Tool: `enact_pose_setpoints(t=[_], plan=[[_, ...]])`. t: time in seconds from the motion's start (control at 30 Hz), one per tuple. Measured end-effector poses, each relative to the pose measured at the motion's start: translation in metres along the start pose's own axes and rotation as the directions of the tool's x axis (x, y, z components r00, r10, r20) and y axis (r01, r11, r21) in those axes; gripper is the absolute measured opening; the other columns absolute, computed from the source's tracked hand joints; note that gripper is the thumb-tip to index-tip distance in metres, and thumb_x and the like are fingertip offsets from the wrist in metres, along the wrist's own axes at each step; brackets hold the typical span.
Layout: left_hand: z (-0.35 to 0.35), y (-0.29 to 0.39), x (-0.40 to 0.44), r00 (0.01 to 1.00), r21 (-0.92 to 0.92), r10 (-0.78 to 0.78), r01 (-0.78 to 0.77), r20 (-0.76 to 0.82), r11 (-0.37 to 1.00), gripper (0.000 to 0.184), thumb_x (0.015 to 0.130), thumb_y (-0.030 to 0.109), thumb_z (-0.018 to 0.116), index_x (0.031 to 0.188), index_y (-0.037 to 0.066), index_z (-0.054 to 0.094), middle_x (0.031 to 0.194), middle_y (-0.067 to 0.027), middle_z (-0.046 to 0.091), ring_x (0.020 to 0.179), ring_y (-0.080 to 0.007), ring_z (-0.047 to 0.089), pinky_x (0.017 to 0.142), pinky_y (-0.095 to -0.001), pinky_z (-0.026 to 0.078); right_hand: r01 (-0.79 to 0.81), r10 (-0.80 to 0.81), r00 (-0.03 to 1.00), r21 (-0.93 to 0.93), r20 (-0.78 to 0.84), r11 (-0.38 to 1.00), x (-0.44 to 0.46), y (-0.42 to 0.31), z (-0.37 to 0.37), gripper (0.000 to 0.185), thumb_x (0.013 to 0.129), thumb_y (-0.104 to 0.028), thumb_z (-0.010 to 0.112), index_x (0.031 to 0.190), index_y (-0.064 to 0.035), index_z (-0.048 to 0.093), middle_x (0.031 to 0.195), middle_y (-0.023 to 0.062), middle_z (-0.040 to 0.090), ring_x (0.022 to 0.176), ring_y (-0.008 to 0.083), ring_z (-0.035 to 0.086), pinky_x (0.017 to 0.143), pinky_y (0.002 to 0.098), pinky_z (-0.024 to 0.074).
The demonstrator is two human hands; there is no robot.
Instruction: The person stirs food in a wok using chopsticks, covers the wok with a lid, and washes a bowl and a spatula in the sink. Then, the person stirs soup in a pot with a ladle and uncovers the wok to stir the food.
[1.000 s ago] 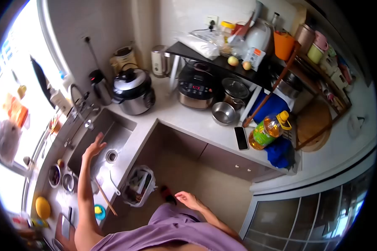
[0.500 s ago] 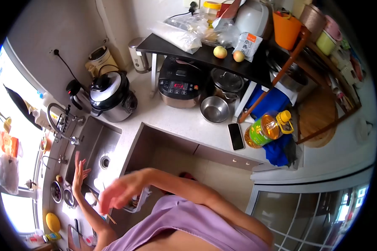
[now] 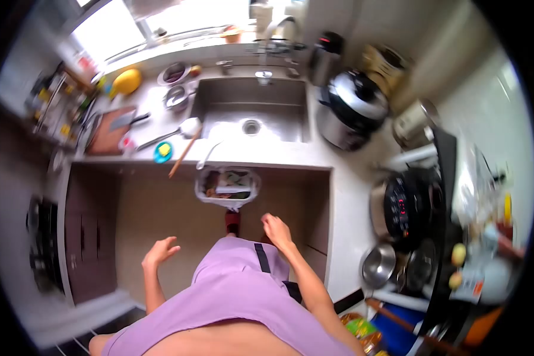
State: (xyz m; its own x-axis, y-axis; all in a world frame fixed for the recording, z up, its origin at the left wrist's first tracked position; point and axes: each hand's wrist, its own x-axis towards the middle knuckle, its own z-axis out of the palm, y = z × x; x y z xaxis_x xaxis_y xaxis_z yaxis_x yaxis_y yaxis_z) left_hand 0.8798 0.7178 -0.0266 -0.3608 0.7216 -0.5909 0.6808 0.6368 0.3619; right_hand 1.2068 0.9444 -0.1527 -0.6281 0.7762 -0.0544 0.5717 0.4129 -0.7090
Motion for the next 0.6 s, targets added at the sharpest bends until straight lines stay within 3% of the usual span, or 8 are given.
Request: enact_pose_setpoints(t=[0.03, 0.13, 0.17, 0.23, 0.33, 0.4, 0.5, 0.6], plan=[[0.0, 0.017, -0.025, 0.971, -0.109, -0.227, 0.234, 0.069, 0.966, 0.048, 0.086, 0.036, 0.06, 0.122, 0.006, 0.051, 0.094, -0.0201, 0.064, 0.092, -0.0329, 0.062, 0.079, -0.0424, 0.048, -0.003, -0.002, 0.999, 0.124, 0.038, 0.992, -0.015, 0.017, 0.007, 0.01, 0.084, -0.011, 0.053, 0.092, -0.0058, 0.056, 0.082, 0.0137, 0.062, 0.078, 0.0303, 0.062, 0.068, 0.0374, 0.0497], [0.039, -0.004, -0.062, 0.948, -0.169, -0.303, 0.284, -0.102, 0.944, 0.044, 0.086, 0.035, 0.06, 0.118, 0.006, 0.054, 0.086, -0.0178, 0.065, 0.085, -0.0311, 0.062, 0.075, -0.0418, 0.048, -0.106, 0.088, 0.988, 0.134, 0.128, 0.985, -0.036, 0.033, 0.007, 0.012, 0.082, -0.011, 0.055, 0.091, -0.0029, 0.059, 0.076, 0.0136, 0.063, 0.071, 0.0251, 0.063, 0.066, 0.0352, 0.05], [0.042, -0.008, -0.067, 0.949, -0.188, -0.3, 0.279, -0.1, 0.942, 0.042, 0.087, 0.034, 0.059, 0.118, 0.007, 0.054, 0.083, -0.0167, 0.064, 0.081, -0.0305, 0.061, 0.074, -0.0418, 0.047, -0.155, 0.133, 0.976, 0.123, 0.171, 0.98, -0.035, 0.032, 0.006, 0.013, 0.082, -0.011, 0.055, 0.091, -0.0022, 0.059, 0.076, 0.0137, 0.063, 0.072, 0.0246, 0.063, 0.066, 0.0351, 0.0499], [0.031, 0.003, -0.077, 0.944, -0.208, -0.314, 0.288, -0.102, 0.935, 0.04, 0.087, 0.033, 0.059, 0.117, 0.007, 0.054, 0.08, -0.0156, 0.063, 0.077, -0.0299, 0.06, 0.073, -0.0419, 0.047, -0.107, 0.092, 0.972, 0.056, 0.214, 0.993, -0.024, 0.025, 0.001, 0.013, 0.082, -0.01, 0.055, 0.09, -0.0012, 0.059, 0.076, 0.0145, 0.063, 0.073, 0.0252, 0.063, 0.067, 0.0349, 0.0499], [0.008, -0.008, -0.079, 0.928, -0.368, -0.37, 0.356, 0.034, 0.859, 0.039, 0.088, 0.031, 0.058, 0.119, 0.008, 0.053, 0.078, -0.0149, 0.062, 0.075, -0.0299, 0.059, 0.074, -0.0414, 0.047, 0.027, -0.031, 0.967, 0.018, 0.251, 0.999, 0.01, 0.0, 0.013, 0.014, 0.082, -0.012, 0.056, 0.091, -0.0011, 0.06, 0.082, 0.0155, 0.064, 0.079, 0.0286, 0.063, 0.072, 0.0371, 0.0495], [0.013, -0.039, -0.073, 0.929, -0.406, -0.334, 0.248, -0.157, 0.88, 0.041, 0.088, 0.031, 0.058, 0.123, 0.01, 0.051, 0.083, -0.015, 0.063, 0.079, -0.0311, 0.06, 0.076, -0.0415, 0.047, 0.07, -0.079, 0.956, 0.04, 0.282, 0.997, 0.038, -0.024, 0.029, 0.015, 0.083, -0.012, 0.056, 0.093, -0.0012, 0.059, 0.084, 0.0156, 0.064, 0.082, 0.0291, 0.063, 0.074, 0.0379, 0.0492], [0.014, -0.093, -0.071, 0.933, -0.378, -0.288, 0.192, -0.217, 0.906, 0.045, 0.088, 0.031, 0.058, 0.126, 0.01, 0.048, 0.087, -0.0142, 0.063, 0.081, -0.0305, 0.06, 0.076, -0.0407, 0.047, 0.141, -0.158, 0.936, 0.076, 0.314, 0.987, 0.078, -0.07, 0.071, 0.017, 0.085, -0.012, 0.055, 0.097, -0.001, 0.058, 0.089, 0.0158, 0.064, 0.085, 0.0298, 0.062, 0.076, 0.0387, 0.0489], [0.002, -0.149, -0.08, 0.94, -0.372, -0.318, 0.253, -0.123, 0.893, 0.048, 0.088, 0.031, 0.058, 0.129, 0.01, 0.046, 0.094, -0.014, 0.064, 0.086, -0.0309, 0.06, 0.079, -0.0412, 0.047, 0.159, -0.195, 0.927, 0.134, 0.32, 0.978, 0.106, -0.126, 0.127, 0.017, 0.084, -0.012, 0.055, 0.096, -0.0006, 0.058, 0.091, 0.0179, 0.063, 0.088, 0.0333, 0.061, 0.079, 0.0408, 0.0482]])
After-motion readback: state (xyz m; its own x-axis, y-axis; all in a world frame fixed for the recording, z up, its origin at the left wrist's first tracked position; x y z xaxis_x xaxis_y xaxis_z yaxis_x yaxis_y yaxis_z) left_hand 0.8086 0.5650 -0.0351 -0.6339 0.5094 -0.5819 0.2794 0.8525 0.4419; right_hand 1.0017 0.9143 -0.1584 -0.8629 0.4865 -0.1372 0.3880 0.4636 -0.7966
